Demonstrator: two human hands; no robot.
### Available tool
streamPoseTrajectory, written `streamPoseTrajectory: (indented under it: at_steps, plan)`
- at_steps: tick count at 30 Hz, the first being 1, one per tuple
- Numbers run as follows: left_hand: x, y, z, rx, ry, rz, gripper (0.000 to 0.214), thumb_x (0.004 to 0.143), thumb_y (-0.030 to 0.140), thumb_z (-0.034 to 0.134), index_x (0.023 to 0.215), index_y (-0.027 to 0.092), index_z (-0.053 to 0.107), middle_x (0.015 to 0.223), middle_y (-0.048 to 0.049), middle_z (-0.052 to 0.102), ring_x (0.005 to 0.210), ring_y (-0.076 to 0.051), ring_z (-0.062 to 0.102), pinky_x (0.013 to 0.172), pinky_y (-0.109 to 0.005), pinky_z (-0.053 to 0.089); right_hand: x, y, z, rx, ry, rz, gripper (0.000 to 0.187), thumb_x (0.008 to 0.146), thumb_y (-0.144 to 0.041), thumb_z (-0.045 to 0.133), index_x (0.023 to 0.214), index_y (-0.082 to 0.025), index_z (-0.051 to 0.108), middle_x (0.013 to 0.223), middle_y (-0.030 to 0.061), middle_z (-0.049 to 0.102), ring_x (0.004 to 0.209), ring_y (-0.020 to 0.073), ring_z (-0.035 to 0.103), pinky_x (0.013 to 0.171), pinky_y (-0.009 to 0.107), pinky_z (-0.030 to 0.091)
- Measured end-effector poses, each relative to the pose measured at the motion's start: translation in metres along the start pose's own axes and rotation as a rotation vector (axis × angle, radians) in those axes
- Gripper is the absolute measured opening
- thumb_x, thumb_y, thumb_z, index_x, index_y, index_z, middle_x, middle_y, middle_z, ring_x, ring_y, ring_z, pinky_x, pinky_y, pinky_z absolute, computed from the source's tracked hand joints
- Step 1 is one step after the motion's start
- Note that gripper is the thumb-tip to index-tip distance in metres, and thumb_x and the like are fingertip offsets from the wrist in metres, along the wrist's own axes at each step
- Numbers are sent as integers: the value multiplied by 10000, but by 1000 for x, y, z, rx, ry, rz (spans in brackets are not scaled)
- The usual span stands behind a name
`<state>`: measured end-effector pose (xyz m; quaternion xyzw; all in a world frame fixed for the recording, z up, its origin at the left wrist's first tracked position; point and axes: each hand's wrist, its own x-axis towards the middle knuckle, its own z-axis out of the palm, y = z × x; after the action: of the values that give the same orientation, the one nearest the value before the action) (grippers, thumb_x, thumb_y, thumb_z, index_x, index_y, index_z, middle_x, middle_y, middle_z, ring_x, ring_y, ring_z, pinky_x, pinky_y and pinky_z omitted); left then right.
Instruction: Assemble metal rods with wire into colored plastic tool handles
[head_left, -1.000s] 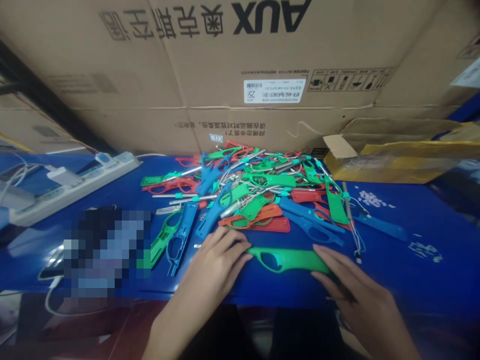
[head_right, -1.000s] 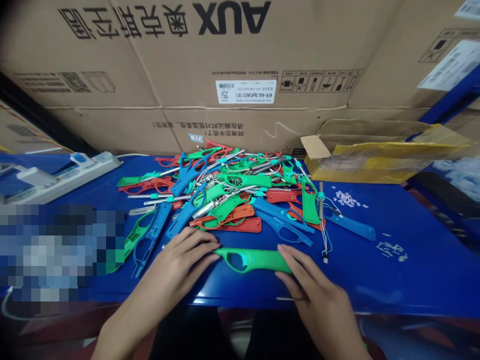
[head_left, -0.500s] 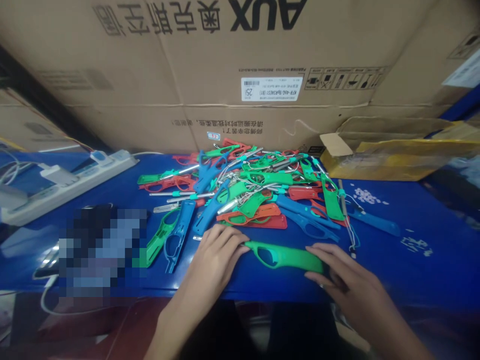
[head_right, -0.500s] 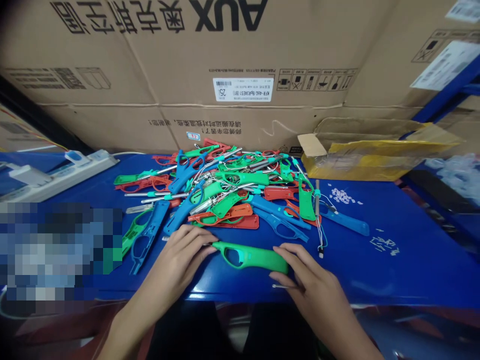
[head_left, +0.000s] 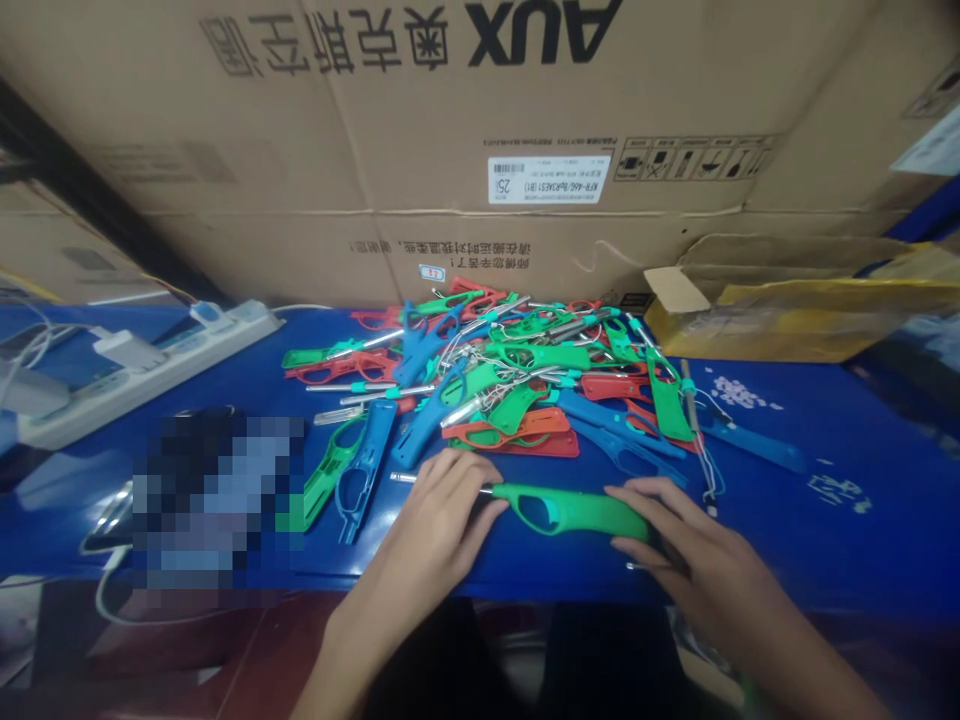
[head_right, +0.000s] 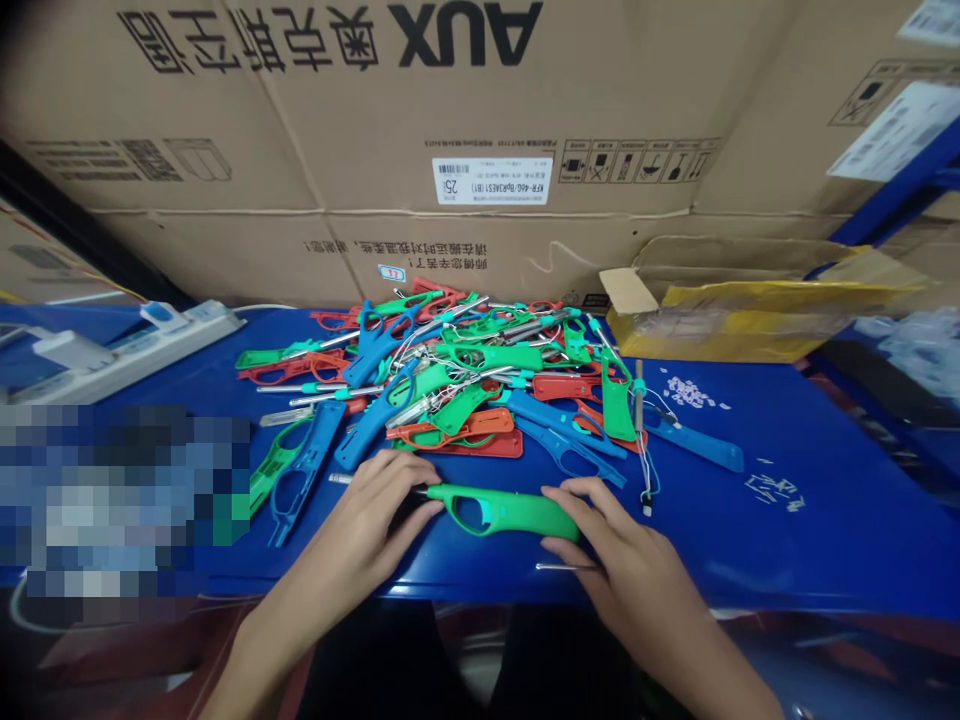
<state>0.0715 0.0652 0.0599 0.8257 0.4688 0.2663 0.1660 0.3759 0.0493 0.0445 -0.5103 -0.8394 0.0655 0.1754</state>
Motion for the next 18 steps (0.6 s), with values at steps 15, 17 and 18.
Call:
streamPoseTrajectory:
  at_steps: [15, 17, 18]
  plan:
    - [1, 0, -1, 16, 75, -28, 118, 1008, 125, 615, 1064, 220, 575, 1014, -16, 674, 981, -223, 598, 949, -414, 452, 8, -3, -8, 124, -65, 33, 311, 1061, -429, 500, 1339, -328, 597, 1338, 48, 658, 962, 180, 775, 767, 263, 619]
    - [-1, 1, -1, 16, 83, -31, 123, 1007, 124, 617, 1072, 217, 567, 1009, -17, 670, 979, -223, 599, 939, -408, 452, 8, -4, -8, 111, -58, 24, 304, 1072, -419, 471, 1339, -327, 584, 1337, 48, 657, 948, 178, 780, 740, 258, 617]
    - [-1, 2, -1, 16, 81, -29, 119, 1010, 131, 614, 1078, 215, 565, 1009, -19, 671, 975, -224, 598, 931, -406, 452, 9, -5, -8, 102, -50, 17, 303, 1075, -420, 459, 1335, -325, 581, 1334, 48, 660, 936, 179, 783, 726, 258, 617]
